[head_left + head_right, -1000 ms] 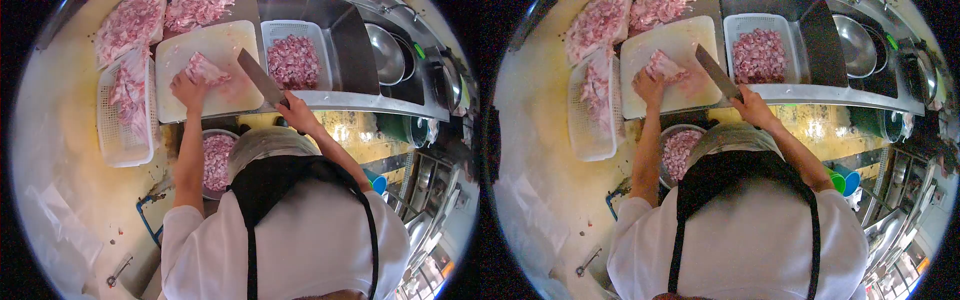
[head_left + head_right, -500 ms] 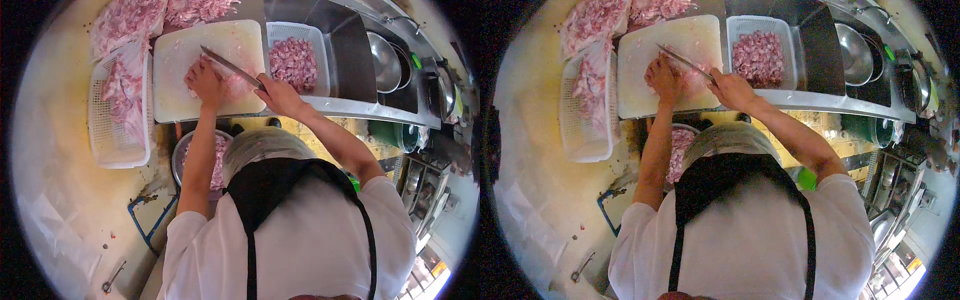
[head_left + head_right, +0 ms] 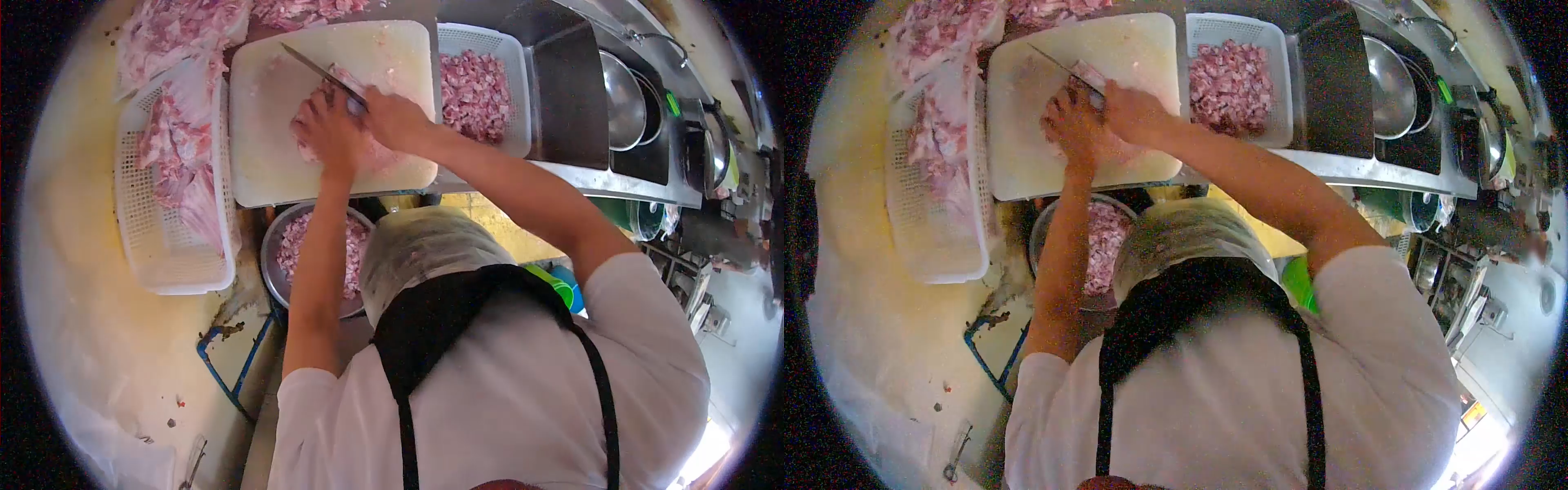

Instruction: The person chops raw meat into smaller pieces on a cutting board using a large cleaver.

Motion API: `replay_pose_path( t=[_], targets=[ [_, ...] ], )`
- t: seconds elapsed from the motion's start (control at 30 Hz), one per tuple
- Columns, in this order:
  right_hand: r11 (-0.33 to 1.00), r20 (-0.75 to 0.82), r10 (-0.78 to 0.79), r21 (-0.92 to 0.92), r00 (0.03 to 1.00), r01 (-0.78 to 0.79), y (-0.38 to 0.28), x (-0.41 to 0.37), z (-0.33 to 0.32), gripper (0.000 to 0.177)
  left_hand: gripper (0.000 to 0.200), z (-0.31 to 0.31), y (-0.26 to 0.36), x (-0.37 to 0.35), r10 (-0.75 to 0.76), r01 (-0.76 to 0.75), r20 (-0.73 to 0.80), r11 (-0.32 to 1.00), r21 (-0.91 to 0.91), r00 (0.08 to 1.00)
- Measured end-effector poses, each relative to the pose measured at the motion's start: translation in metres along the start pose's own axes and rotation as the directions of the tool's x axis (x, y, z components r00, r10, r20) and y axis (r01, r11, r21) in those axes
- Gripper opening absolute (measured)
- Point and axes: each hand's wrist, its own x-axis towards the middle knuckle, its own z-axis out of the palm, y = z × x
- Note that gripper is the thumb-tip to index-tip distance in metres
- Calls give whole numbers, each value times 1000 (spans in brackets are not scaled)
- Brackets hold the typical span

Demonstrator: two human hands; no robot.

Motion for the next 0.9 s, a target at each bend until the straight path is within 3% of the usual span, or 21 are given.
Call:
replay_pose_path(
  t=[0.1, 0.2, 0.37, 0.43, 0.47, 0.53, 0.57, 0.7, 0.73, 0.77, 0.9],
  targets=[
    [998, 3, -52, -30, 999, 52, -8, 13, -9, 31, 48, 5, 0, 0, -13, 13, -9, 998, 57, 1000],
    [998, 125, 56, -27, 991, -53, -4, -8, -23, 32, 47, 5, -2, -2, -6, 7, -19, 997, 72, 1000],
    [991, 241, 135, -33, 961, -131, 23, -140, -61, 33, 48, -7, 0, -5, -16, 15, 8, 997, 78, 1000],
    [974, 287, 225, -89, 931, -208, 35, -185, -76, 33, 49, -15, -6, -5, 55, -64, -55, 979, -195, 997],
    [960, 331, 274, -153, 903, -236, 40, -200, -84, 34, 49, -13, -12, -9, 57, -67, -59, 979, -192, 997],
    [963, 351, 268, -136, 897, -235, 45, -219, -105, 34, 43, -9, -22, -18, 81, -143, -168, 904, -403, 983],
    [964, 376, 264, -124, 888, -234, 44, -221, -113, 33, 43, -11, -22, -23, 83, -148, -175, 905, -399, 981],
    [988, 268, 155, -66, 951, -143, 20, -200, -108, 32, 37, -22, -14, -35, 40, -73, -94, 920, -384, 995],
    [992, 169, 126, -27, 977, -123, 11, -190, -96, 29, 35, -21, -13, -34, 31, -51, -58, 918, -393, 998],
    [995, 64, 98, 9, 993, -99, 4, -179, -85, 27, 35, -21, -12, -33, 31, -53, -64, 920, -389, 997],
    [998, 18, 4, 68, 1000, -6, 8, -138, -50, 28, 30, -19, -11, -25, 98, -135, -164, 964, -231, 982]
  ],
)
